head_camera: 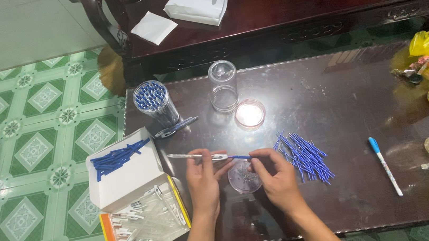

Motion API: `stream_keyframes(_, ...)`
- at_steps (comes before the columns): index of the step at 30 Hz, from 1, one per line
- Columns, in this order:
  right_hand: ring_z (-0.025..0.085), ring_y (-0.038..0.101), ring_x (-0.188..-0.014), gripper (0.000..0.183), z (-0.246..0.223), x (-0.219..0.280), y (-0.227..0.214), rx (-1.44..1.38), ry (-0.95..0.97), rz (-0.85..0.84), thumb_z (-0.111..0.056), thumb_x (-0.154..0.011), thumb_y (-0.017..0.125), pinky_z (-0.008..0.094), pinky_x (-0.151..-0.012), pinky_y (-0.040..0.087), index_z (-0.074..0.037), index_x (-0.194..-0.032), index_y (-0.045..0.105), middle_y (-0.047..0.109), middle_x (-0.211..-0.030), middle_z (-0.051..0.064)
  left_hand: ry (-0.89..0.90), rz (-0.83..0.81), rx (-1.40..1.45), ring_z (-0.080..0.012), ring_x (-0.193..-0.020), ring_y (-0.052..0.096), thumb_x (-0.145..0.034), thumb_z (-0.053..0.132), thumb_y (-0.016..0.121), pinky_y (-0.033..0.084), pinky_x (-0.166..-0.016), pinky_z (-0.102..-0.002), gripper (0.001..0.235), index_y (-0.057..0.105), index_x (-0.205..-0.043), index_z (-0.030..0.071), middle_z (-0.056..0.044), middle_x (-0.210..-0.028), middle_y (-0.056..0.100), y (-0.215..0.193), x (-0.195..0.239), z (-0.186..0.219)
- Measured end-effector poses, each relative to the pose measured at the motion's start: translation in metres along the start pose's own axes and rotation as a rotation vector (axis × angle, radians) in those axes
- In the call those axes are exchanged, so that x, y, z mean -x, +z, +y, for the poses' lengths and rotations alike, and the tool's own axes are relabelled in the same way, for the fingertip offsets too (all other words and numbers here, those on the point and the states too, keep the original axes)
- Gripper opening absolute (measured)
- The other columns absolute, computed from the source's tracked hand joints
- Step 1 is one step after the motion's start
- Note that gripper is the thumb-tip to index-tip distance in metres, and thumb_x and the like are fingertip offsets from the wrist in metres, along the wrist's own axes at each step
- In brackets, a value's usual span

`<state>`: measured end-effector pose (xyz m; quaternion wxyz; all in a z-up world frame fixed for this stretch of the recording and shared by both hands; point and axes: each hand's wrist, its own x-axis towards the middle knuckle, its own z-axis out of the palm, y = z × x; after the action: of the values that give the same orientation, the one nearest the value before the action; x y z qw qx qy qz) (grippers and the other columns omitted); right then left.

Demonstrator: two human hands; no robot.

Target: The person assembles several pens by hand by picking up pen bodies, inserting blue ink cartridges, and attaching blue end caps while working over a small tray on a table.

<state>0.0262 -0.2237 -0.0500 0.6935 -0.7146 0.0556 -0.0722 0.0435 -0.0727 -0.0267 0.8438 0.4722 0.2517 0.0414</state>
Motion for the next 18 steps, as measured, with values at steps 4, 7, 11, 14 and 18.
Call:
stream_keyframes(4, 0.013, 0.069, -0.082, 0.016, -0.004, -0.007, -0.005, 0.216, -0.106, -0.108, -0.010, -0.093, 0.062, 0.026, -0.082, 0.052, -0.010, -0.100, 0.077, 0.074, -0.086, 0.002, 0.120, -0.099, -0.104, -0.0321, -0.086, 0.079, -0.099, 0.024, 0.059, 0.070, -0.073, -0.038, 0.018, 0.054, -0.102, 0.007, -0.026, -0.096, 0.077, -0.005, -0.006, -0.014)
stream_keyframes(7, 0.015, 0.071, -0.094, 0.014, -0.006, -0.006, -0.005, 0.332, -0.228, -0.167, -0.015, -0.093, 0.065, 0.028, -0.089, 0.052, -0.010, -0.101, 0.076, 0.077, -0.097, 0.002, 0.152, -0.152, -0.188, -0.0275, -0.091, 0.079, -0.098, 0.019, 0.061, 0.072, -0.074, -0.039, 0.017, 0.058, -0.101, 0.003, -0.024, -0.094, 0.077, -0.003, 0.000, -0.016)
stream_keyframes(11, 0.018, 0.073, -0.089, 0.016, 0.011, -0.004, -0.009, 0.482, -0.258, -0.185, -0.023, -0.096, 0.064, 0.032, -0.083, 0.052, -0.013, -0.099, 0.075, 0.080, -0.095, -0.001, 0.076, -0.222, -0.333, -0.0236, -0.097, 0.080, -0.097, 0.026, 0.060, 0.073, -0.078, -0.039, 0.023, 0.057, -0.105, 0.004, -0.021, -0.098, 0.079, -0.006, -0.001, -0.016)
stream_keyframes(14, 0.021, 0.073, -0.104, 0.025, 0.009, -0.002, -0.015, 0.570, -0.262, -0.307, -0.020, -0.097, 0.060, 0.034, -0.086, 0.053, -0.019, -0.117, 0.074, 0.079, -0.114, -0.002, 0.058, -0.214, -0.334, -0.0219, -0.092, 0.079, -0.098, 0.025, 0.060, 0.072, -0.075, -0.037, 0.020, 0.057, -0.105, 0.006, -0.021, -0.095, 0.080, -0.010, -0.004, -0.016)
stream_keyframes(18, 0.020, 0.071, -0.093, 0.017, 0.016, 0.000, -0.024, 0.584, -0.218, -0.284, -0.019, -0.094, 0.060, 0.033, -0.082, 0.050, -0.014, -0.103, 0.073, 0.077, -0.097, 0.000, 0.111, -0.238, -0.303, -0.0225, -0.094, 0.078, -0.098, 0.024, 0.060, 0.072, -0.073, -0.038, 0.019, 0.057, -0.105, 0.006, -0.021, -0.094, 0.078, -0.015, -0.010, -0.024)
